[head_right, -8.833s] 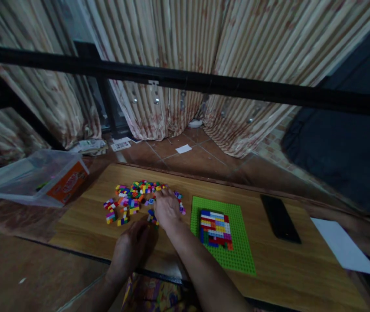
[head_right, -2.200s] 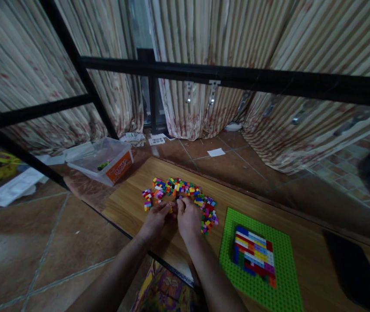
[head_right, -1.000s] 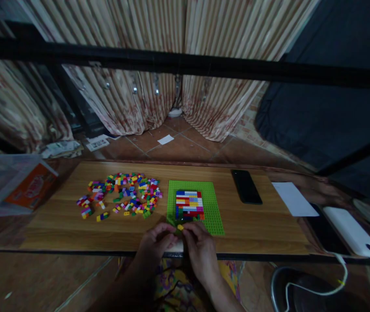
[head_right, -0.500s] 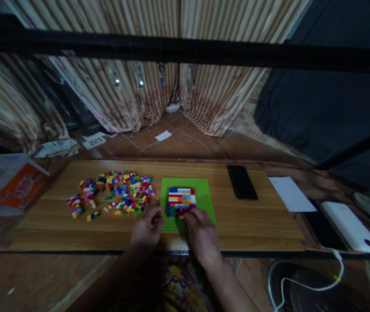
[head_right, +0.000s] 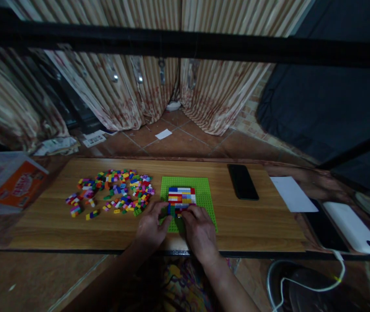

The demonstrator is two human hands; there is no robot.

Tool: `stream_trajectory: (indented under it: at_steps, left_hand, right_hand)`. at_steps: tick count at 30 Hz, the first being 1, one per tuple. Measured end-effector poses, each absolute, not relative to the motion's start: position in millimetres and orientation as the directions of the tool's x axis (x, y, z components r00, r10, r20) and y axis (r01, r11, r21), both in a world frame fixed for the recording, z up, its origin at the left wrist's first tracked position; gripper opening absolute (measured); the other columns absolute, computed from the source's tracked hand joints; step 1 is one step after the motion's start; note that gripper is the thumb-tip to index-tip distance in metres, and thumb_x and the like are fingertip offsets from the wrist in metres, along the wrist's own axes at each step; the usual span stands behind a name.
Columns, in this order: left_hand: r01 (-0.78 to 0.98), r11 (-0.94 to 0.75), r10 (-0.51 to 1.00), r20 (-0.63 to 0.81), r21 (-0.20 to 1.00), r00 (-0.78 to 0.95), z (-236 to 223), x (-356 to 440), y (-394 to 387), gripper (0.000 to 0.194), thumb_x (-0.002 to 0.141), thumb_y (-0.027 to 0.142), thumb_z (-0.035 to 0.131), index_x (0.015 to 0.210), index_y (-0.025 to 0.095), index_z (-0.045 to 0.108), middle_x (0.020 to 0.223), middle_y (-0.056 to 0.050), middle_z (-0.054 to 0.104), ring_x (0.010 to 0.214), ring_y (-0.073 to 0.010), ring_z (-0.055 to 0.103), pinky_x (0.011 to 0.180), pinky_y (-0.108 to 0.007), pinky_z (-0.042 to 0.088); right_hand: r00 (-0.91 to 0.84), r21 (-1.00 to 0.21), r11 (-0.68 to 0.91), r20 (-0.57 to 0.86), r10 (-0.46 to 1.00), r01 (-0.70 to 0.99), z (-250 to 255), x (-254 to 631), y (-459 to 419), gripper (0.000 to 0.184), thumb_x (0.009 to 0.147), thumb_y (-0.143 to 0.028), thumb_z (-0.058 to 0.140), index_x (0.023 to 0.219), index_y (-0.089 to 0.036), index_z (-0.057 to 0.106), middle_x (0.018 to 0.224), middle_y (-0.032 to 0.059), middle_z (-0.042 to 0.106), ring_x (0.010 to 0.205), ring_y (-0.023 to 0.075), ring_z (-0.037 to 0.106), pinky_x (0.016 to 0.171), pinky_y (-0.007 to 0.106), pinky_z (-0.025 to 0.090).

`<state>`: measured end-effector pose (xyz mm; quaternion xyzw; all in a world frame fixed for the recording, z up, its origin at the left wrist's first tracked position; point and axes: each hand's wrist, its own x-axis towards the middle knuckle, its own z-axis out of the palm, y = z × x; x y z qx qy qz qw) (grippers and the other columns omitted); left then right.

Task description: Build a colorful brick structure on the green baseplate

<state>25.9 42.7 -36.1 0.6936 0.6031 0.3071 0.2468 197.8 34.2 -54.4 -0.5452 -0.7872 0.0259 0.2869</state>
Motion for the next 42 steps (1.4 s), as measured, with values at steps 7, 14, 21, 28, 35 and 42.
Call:
stream_trajectory:
  at_steps: [7,14,21,28,35,42]
  left_hand:
    - [0.673,-0.144,0.99,0.109,0.725,0.095,-36.6,31.3,44.9,0.036,0.079,0.017,0.054,0.114,0.02,0.053,0.116,-0.008,0.057,0.104,-0.0215,0.058,0.089,-0.035,0.049]
    - [0.654,-0.092,0.995,0.038,0.751,0.096,-36.5,28.7,43.7,0.041,0.078,0.015,0.053,0.118,0.021,0.052,0.115,-0.007,0.058,0.097,-0.0201,0.061,0.084,-0.033,0.05]
    - [0.639,-0.082,0.995,0.03,0.765,0.092,-37.9,29.4,45.7,0.039,0.078,0.014,0.053,0.117,0.021,0.053,0.112,-0.007,0.06,0.091,-0.0188,0.062,0.081,-0.031,0.05]
    - [0.641,-0.071,0.996,0.015,0.765,0.091,-34.9,30.2,45.1,0.036,0.081,0.016,0.051,0.116,0.02,0.053,0.109,-0.006,0.06,0.094,-0.0191,0.061,0.082,-0.031,0.049]
    - [0.697,0.044,0.999,-0.052,0.716,-0.01,-31.5,40.5,49.4,0.029,0.08,0.025,0.058,0.108,0.022,0.054,0.103,-0.005,0.063,0.082,-0.0188,0.063,0.075,-0.031,0.048]
    - [0.692,0.133,0.991,-0.105,0.709,-0.083,-29.5,47.6,54.7,0.029,0.074,0.02,0.063,0.101,0.021,0.056,0.101,-0.005,0.063,0.089,-0.0203,0.062,0.079,-0.032,0.046]
  right_hand:
    - [-0.174,-0.402,0.385,0.47,0.865,0.831,-54.1,196.7,33.5,0.02,0.091,-0.026,0.051,0.092,-0.021,0.07,0.097,0.0066,0.064,0.091,0.0201,0.057,0.079,0.033,0.049]
    - [-0.196,-0.374,0.39,0.46,0.866,0.842,-54.1,195.4,32.3,0.022,0.093,-0.025,0.048,0.093,-0.022,0.07,0.093,0.0067,0.065,0.086,0.0196,0.056,0.077,0.033,0.048]
    - [-0.201,-0.347,0.404,0.496,0.845,0.846,-56.9,194.5,32.0,0.021,0.093,-0.024,0.048,0.091,-0.02,0.069,0.092,0.0065,0.066,0.085,0.019,0.055,0.079,0.034,0.044]
    - [-0.226,-0.315,0.428,0.515,0.827,0.847,-58.3,192.7,32.8,0.019,0.092,-0.022,0.049,0.092,-0.021,0.068,0.092,0.0057,0.065,0.085,0.0189,0.053,0.077,0.033,0.039]
    - [-0.235,-0.313,0.432,0.509,0.828,0.846,-57.8,194.6,32.1,0.02,0.092,-0.023,0.05,0.092,-0.023,0.07,0.087,0.0049,0.063,0.083,0.0182,0.052,0.074,0.032,0.038]
    - [-0.224,-0.311,0.429,0.524,0.822,0.848,-64.0,192.9,30.2,0.019,0.091,-0.023,0.051,0.091,-0.024,0.07,0.087,0.0051,0.063,0.083,0.018,0.052,0.073,0.032,0.036]
